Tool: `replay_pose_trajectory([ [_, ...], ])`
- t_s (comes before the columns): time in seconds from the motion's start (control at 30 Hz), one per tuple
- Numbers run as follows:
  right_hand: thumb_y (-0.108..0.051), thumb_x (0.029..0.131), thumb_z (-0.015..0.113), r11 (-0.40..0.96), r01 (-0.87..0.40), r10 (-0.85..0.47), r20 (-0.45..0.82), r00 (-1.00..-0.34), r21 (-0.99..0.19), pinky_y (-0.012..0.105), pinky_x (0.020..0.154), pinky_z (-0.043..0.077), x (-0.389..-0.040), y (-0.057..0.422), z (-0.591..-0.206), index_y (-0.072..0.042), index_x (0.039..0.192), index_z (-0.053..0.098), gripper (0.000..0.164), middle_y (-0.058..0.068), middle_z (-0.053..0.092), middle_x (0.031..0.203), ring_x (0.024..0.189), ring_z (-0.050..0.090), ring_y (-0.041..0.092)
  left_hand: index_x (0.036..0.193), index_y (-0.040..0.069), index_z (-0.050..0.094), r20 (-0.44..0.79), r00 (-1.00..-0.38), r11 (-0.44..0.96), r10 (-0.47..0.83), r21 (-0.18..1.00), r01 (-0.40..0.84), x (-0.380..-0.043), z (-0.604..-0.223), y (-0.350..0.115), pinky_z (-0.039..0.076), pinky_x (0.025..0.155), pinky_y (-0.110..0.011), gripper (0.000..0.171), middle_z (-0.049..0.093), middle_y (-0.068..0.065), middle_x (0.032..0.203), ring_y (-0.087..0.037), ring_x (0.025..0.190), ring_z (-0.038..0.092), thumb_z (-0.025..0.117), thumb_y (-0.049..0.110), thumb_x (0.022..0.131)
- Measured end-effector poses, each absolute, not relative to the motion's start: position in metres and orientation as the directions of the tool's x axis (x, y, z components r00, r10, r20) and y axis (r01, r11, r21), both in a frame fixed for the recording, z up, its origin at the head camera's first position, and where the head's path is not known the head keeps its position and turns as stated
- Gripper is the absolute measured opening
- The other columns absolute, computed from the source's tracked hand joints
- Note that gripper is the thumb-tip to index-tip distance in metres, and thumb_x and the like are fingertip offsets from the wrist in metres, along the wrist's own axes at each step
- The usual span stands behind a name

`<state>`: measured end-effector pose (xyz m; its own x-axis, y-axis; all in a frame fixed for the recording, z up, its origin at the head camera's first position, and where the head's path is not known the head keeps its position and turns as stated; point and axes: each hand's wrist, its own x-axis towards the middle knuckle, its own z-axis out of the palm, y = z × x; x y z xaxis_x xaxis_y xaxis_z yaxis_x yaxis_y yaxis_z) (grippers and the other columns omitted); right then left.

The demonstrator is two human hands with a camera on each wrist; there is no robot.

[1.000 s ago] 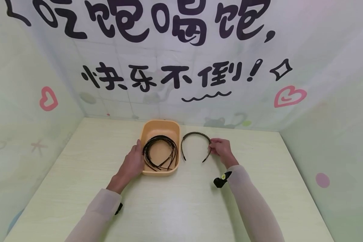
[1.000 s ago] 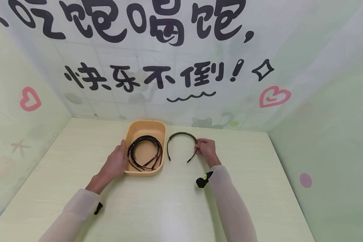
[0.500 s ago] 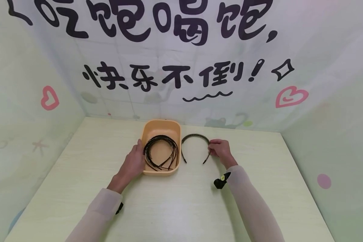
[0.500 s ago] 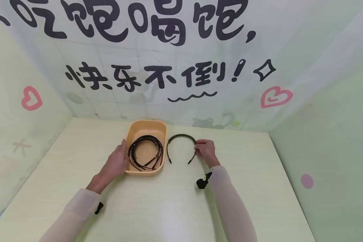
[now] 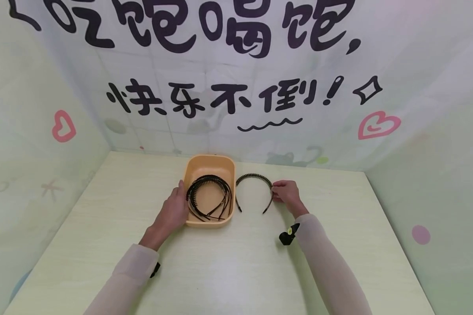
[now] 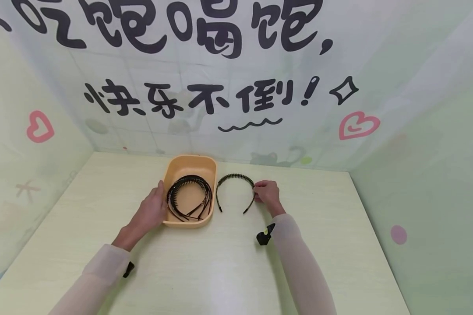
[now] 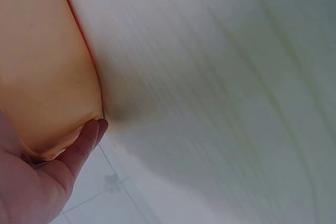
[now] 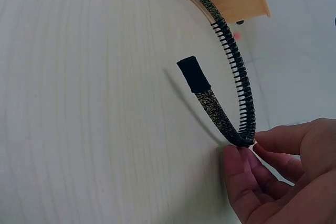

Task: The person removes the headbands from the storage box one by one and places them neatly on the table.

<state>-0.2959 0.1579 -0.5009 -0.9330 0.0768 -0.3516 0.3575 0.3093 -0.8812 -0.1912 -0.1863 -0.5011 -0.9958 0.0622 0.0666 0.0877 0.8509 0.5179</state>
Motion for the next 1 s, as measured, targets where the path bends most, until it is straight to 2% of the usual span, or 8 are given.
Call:
replay_pose_trajectory([
  [0.17, -0.005, 0.094, 0.063, 0.355, 0.337, 0.084, -0.330, -0.940, -0.872, 0.028, 0.067, 0.058, -0.296, 0.159, -0.503, 0.004, 0.118, 0.068, 0.026, 0.020, 0.068, 0.113, 0.078, 0.065, 0.016, 0.152, -0.015, 0.009, 0.061, -0.996, 0.847, 0.059, 0.525, 0.082, -0.191, -0.501, -0.187, 0.049, 0.093, -0.057, 0.063, 0.039, -0.039, 0.141, -0.051, 0.113, 0.056, 0.040, 0.002, 0.100],
  [0.3, -0.008, 0.094, 0.062, 0.457, 0.280, 0.113, -0.257, -0.960, -0.844, 0.026, 0.063, 0.055, -0.294, 0.158, -0.502, 0.002, 0.115, 0.070, 0.025, 0.019, 0.069, 0.111, 0.077, 0.064, 0.017, 0.152, -0.015, 0.008, 0.054, -0.997, 0.848, 0.061, 0.524, 0.081, -0.192, -0.501, -0.187, 0.050, 0.092, -0.057, 0.063, 0.039, -0.039, 0.141, -0.051, 0.113, 0.056, 0.040, 0.002, 0.100],
  [0.47, -0.012, 0.093, 0.062, 0.563, 0.172, 0.115, -0.129, -0.985, -0.809, 0.027, 0.067, 0.050, -0.292, 0.148, -0.494, 0.000, 0.114, 0.072, 0.026, 0.018, 0.071, 0.110, 0.086, 0.066, 0.024, 0.152, -0.015, 0.008, 0.055, -0.997, 0.848, 0.060, 0.524, 0.080, -0.192, -0.501, -0.187, 0.050, 0.093, -0.056, 0.063, 0.038, -0.039, 0.142, -0.051, 0.114, 0.056, 0.040, 0.003, 0.100],
  [0.57, -0.012, 0.095, 0.061, 0.526, 0.125, 0.057, -0.111, -0.992, -0.842, 0.034, 0.075, 0.054, -0.290, 0.138, -0.486, 0.001, 0.118, 0.070, 0.028, 0.019, 0.069, 0.114, 0.096, 0.066, 0.031, 0.152, -0.015, 0.008, 0.059, -0.996, 0.847, 0.062, 0.525, 0.084, -0.191, -0.501, -0.187, 0.049, 0.092, -0.057, 0.063, 0.038, -0.039, 0.142, -0.051, 0.114, 0.056, 0.040, 0.002, 0.100],
  [0.7, -0.011, 0.098, 0.060, 0.391, 0.103, -0.057, -0.136, -0.989, -0.914, 0.040, 0.087, 0.056, -0.287, 0.122, -0.477, 0.004, 0.126, 0.064, 0.032, 0.021, 0.065, 0.121, 0.108, 0.065, 0.036, 0.152, -0.016, 0.008, 0.067, -0.995, 0.845, 0.068, 0.527, 0.093, -0.191, -0.501, -0.187, 0.049, 0.092, -0.057, 0.063, 0.039, -0.040, 0.140, -0.052, 0.113, 0.056, 0.040, 0.002, 0.100],
  [0.87, -0.008, 0.099, 0.059, 0.165, 0.154, -0.194, -0.185, -0.963, -0.974, 0.038, 0.095, 0.054, -0.285, 0.101, -0.470, 0.004, 0.132, 0.058, 0.035, 0.025, 0.059, 0.133, 0.119, 0.061, 0.035, 0.151, -0.016, 0.009, 0.073, -0.995, 0.845, 0.070, 0.526, 0.098, -0.191, -0.501, -0.186, 0.050, 0.092, -0.057, 0.063, 0.040, -0.040, 0.140, -0.052, 0.112, 0.057, 0.041, 0.002, 0.100],
  [1.0, -0.007, 0.099, 0.058, 0.140, 0.130, -0.274, -0.165, -0.947, -0.982, 0.039, 0.099, 0.051, -0.284, 0.085, -0.465, 0.003, 0.135, 0.056, 0.037, 0.026, 0.057, 0.136, 0.122, 0.059, 0.034, 0.151, -0.016, 0.010, 0.076, -0.995, 0.847, 0.069, 0.522, 0.099, -0.191, -0.501, -0.187, 0.050, 0.091, -0.057, 0.064, 0.040, -0.040, 0.139, -0.052, 0.112, 0.057, 0.042, 0.001, 0.099],
])
